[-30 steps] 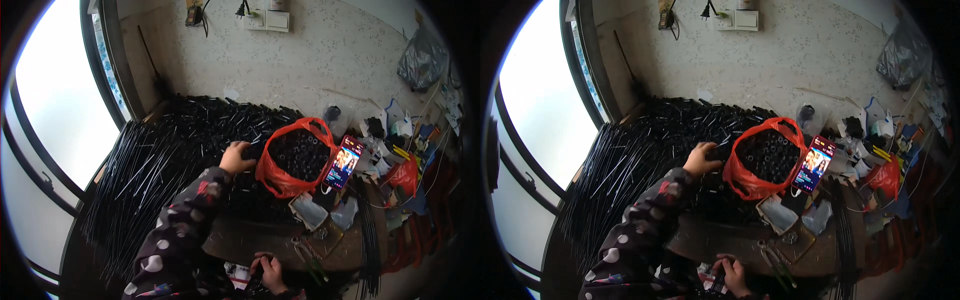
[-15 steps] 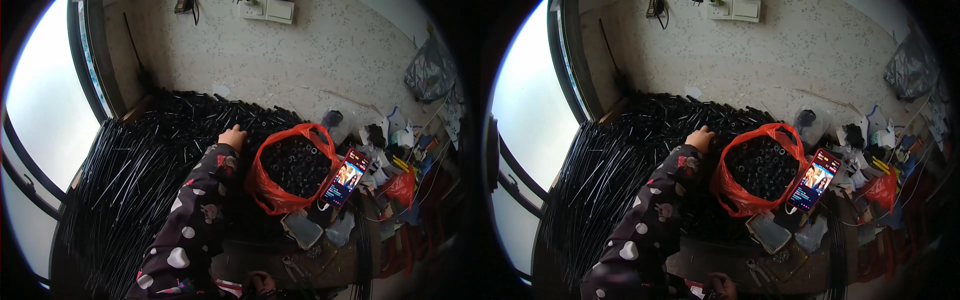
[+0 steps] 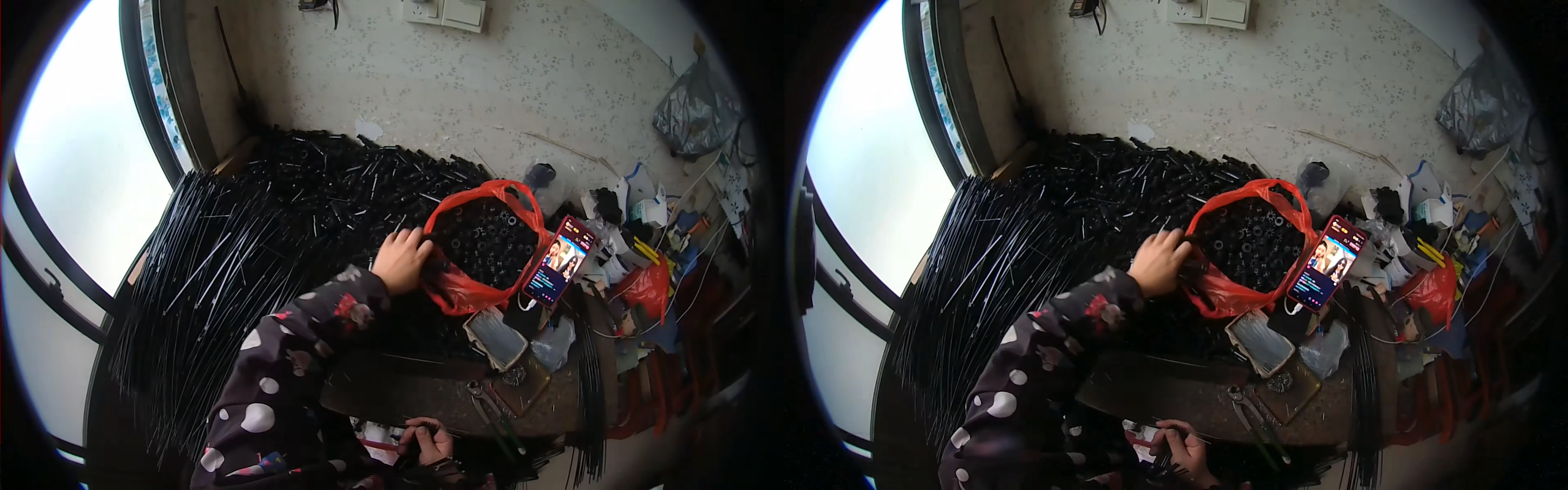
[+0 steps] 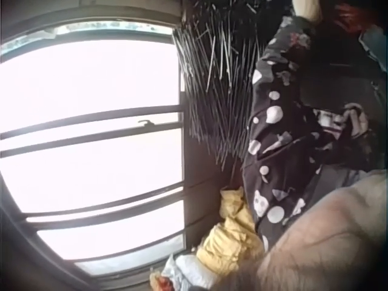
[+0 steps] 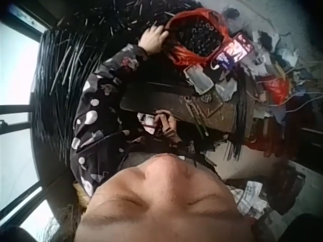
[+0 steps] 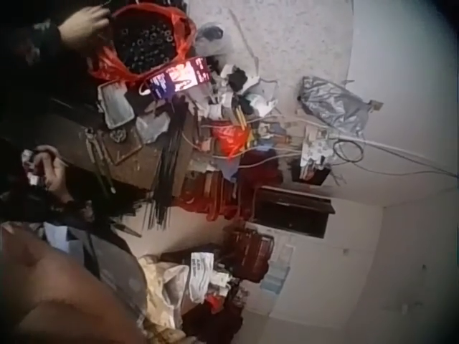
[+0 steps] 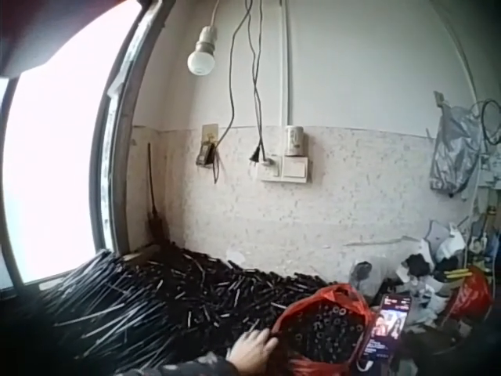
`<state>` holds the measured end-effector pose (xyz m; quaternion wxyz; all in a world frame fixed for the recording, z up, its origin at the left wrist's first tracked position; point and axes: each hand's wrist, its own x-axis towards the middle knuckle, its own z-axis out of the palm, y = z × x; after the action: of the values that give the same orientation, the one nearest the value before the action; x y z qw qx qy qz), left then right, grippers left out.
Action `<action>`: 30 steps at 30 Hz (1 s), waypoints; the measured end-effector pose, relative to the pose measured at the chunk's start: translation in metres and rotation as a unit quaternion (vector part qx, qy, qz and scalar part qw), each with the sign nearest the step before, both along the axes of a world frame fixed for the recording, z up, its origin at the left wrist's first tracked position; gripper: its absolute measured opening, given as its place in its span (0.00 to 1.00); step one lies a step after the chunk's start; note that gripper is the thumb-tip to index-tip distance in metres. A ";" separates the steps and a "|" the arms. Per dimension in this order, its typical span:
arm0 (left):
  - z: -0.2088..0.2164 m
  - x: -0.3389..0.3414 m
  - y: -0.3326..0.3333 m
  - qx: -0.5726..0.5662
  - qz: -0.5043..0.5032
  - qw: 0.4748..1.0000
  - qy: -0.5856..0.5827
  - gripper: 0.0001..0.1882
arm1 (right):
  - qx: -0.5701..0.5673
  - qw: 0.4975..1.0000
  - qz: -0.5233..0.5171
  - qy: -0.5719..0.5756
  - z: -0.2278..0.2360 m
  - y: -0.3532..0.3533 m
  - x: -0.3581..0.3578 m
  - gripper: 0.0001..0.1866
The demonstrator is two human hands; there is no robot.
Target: The person is assembling bundles of long black wire-like components using pliers to group and secure them.
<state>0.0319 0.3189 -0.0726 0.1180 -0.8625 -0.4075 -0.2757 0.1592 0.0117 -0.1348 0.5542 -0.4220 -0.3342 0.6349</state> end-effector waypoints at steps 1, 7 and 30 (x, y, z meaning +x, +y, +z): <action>-0.014 0.010 -0.004 -0.034 0.078 0.995 0.050 0.30 | 0.002 1.000 -0.002 0.000 0.000 -0.002 0.000 0.13; 0.005 0.000 0.008 -0.258 0.007 0.966 0.021 0.39 | 0.015 1.000 0.018 0.000 0.018 -0.006 -0.002 0.12; -0.044 -0.017 0.013 -0.080 0.158 0.984 -0.017 0.06 | -0.019 0.999 -0.026 0.042 -0.003 0.010 -0.011 0.08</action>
<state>0.0146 0.3319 -0.1165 0.0836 -0.7892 -0.5616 -0.2343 0.1480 0.0221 -0.1382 0.5758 -0.4139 -0.2871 0.6440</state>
